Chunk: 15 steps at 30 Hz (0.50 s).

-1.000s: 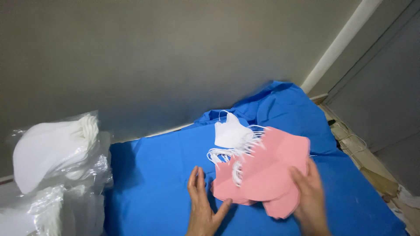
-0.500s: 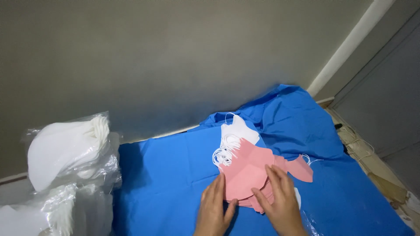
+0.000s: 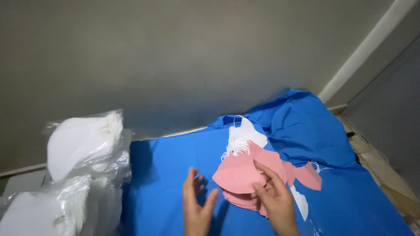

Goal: The person is picking up individual pink face masks from a loose pile and stacking them neatly on a blue work surface.

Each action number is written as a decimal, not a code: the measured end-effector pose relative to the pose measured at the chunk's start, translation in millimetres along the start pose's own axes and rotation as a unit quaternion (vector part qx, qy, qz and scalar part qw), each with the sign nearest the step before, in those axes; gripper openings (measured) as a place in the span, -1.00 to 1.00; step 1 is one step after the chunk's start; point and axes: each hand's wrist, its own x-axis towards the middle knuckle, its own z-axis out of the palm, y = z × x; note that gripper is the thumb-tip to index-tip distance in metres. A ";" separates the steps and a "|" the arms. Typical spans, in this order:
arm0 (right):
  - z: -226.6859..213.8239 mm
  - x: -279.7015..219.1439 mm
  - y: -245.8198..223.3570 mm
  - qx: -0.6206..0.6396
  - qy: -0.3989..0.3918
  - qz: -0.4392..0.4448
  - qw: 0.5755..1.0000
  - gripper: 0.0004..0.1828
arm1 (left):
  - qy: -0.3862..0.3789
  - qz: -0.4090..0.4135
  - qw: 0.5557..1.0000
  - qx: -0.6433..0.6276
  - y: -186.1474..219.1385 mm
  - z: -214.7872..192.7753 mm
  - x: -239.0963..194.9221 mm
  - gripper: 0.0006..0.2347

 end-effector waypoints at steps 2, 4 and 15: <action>13.5 -7.1 19.3 0.055 -0.029 -0.015 0.998 -0.35 | 0.022 -0.144 0.986 -0.084 -2.5 -14.8 3.5 -0.26; 26.7 -16.1 43.8 0.109 -0.059 -0.030 0.992 -0.31 | 0.044 -0.282 0.943 -0.170 -8.2 -29.5 -1.7 -0.26; 31.2 -9.7 28.6 0.118 -0.210 -0.002 0.971 -0.13 | 0.017 -0.328 0.897 -0.297 66.7 -100.0 18.7 -0.18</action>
